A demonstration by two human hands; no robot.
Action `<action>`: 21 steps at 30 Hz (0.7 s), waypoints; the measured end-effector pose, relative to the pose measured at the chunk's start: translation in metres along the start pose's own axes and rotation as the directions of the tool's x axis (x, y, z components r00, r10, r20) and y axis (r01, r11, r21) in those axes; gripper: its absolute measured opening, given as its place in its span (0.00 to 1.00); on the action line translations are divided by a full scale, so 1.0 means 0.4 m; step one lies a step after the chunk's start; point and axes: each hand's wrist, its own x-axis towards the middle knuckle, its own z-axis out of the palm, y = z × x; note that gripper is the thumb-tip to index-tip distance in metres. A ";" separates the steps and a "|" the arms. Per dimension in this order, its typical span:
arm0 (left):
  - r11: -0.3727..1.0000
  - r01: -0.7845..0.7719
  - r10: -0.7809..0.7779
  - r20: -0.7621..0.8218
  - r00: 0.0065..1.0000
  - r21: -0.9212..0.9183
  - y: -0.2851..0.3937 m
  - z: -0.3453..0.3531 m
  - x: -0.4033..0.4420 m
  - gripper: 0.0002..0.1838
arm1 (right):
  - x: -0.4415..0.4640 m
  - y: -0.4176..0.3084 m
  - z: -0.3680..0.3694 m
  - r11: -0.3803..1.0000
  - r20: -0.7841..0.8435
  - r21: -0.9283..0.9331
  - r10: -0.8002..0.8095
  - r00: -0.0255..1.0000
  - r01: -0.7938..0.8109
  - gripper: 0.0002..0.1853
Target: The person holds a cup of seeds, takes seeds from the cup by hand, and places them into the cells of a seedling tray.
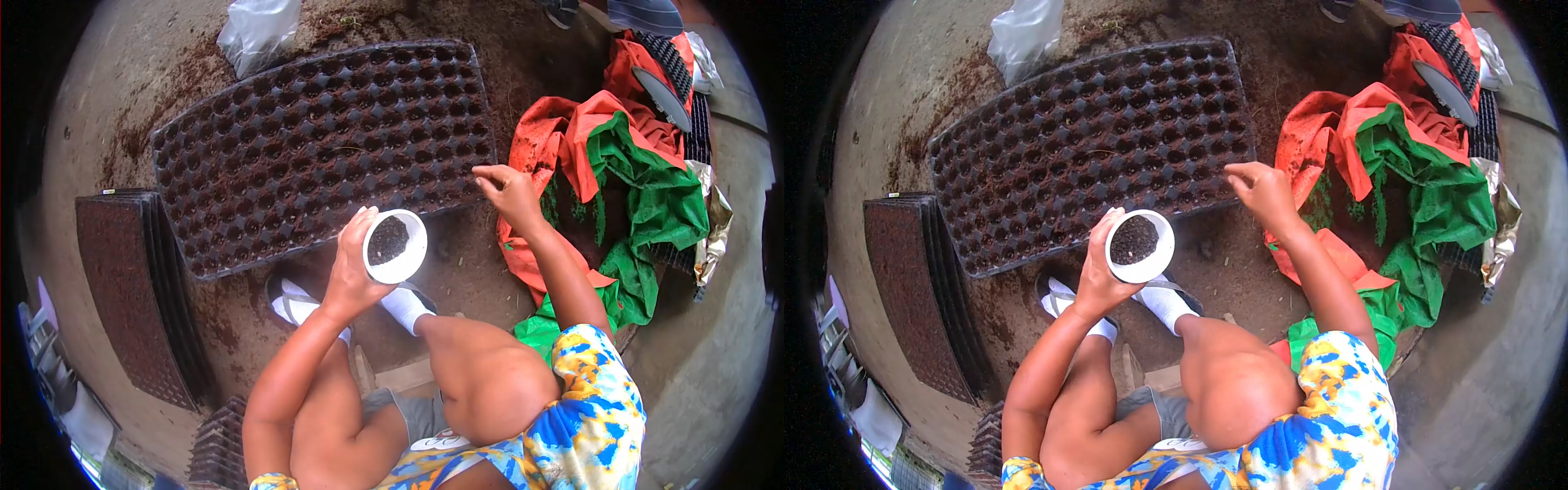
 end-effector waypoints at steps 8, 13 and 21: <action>0.996 -0.088 0.088 0.056 0.995 -0.003 0.025 0.033 0.017 0.51 | -0.102 -0.248 0.134 0.746 0.502 -0.104 -0.531 0.682 0.657 0.12; 0.998 -0.062 0.062 0.033 0.998 0.004 0.019 0.028 0.015 0.51 | -0.093 -0.245 0.166 0.775 0.408 0.031 -0.586 0.700 0.631 0.11; 1.000 0.012 -0.012 0.007 1.000 0.007 0.004 0.001 0.006 0.53 | 0.024 -0.100 0.006 0.997 0.247 0.071 -0.045 0.968 0.028 0.07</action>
